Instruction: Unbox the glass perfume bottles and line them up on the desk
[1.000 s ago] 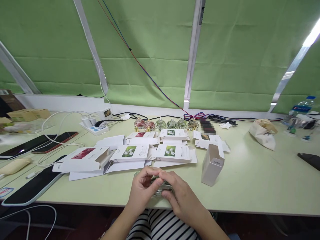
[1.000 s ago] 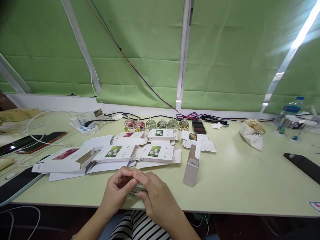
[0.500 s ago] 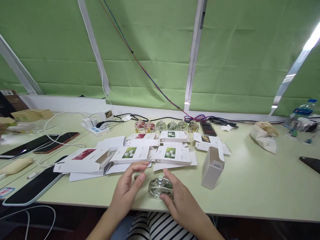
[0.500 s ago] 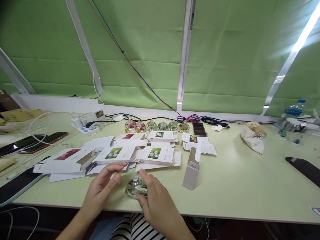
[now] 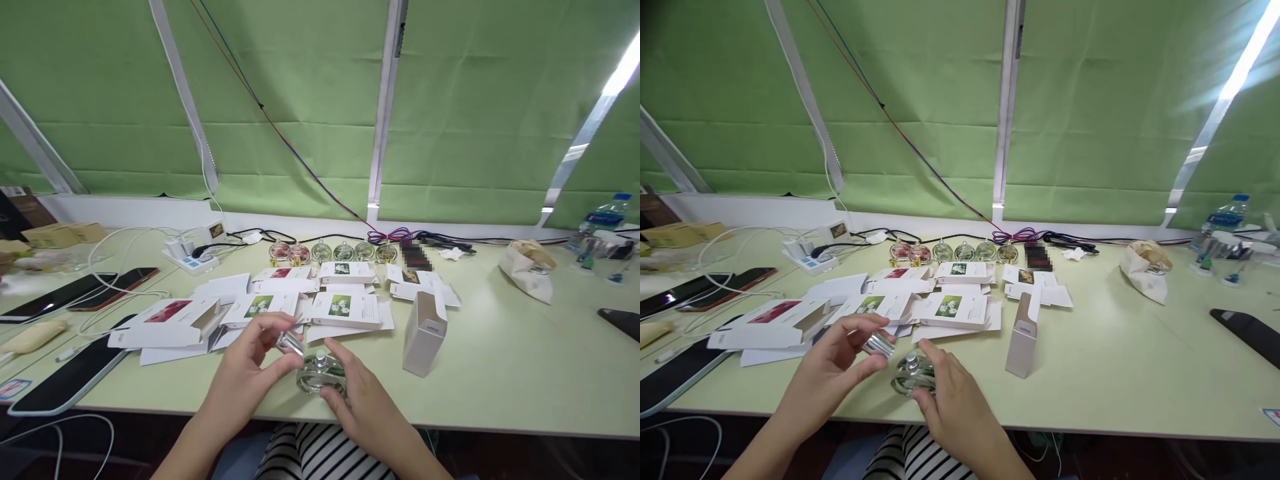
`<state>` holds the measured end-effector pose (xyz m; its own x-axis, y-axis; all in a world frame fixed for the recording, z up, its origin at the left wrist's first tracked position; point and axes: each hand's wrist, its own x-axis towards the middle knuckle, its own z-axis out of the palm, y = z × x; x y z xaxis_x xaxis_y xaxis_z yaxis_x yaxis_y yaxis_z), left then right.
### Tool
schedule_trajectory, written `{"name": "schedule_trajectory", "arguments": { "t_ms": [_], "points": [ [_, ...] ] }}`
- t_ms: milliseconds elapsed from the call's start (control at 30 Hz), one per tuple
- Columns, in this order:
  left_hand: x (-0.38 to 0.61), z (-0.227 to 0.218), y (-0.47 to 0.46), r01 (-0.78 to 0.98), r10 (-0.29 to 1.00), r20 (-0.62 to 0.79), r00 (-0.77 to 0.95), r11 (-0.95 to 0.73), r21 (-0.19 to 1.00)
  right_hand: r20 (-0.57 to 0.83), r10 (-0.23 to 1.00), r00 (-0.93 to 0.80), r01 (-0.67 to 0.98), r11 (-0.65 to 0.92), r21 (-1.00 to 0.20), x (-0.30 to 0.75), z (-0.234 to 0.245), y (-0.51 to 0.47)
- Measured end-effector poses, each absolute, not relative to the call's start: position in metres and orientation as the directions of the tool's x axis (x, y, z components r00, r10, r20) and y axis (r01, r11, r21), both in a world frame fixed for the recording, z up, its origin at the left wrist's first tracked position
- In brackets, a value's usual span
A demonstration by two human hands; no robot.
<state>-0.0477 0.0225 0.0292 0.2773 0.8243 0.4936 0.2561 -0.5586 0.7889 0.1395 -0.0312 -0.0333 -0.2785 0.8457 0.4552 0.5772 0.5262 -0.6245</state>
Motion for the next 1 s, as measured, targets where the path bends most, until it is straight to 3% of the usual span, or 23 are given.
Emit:
{"name": "schedule_trajectory", "arguments": {
  "t_ms": [67,200,533,1000],
  "points": [
    [-0.035,0.036,0.019,0.203,0.757,0.558,0.340,-0.639,0.742,0.454,0.848,-0.272,0.561,0.524,-0.641,0.139,-0.033,-0.031],
    [-0.024,0.032,0.017,0.250,0.682,0.513,0.521,-0.697,0.672,0.452,0.856,-0.252,0.526,0.513,-0.678,0.138,-0.032,-0.032],
    [-0.029,-0.026,0.010,0.287,0.681,0.532,0.503,-0.712,0.641,0.546,0.764,-0.343,0.556,0.634,-0.537,0.140,-0.034,-0.029],
    [-0.024,-0.016,0.011,0.293,0.682,0.514,0.520,-0.708,0.643,0.560,0.766,-0.315,0.590,0.620,-0.517,0.141,-0.033,-0.029]
  ]
}}
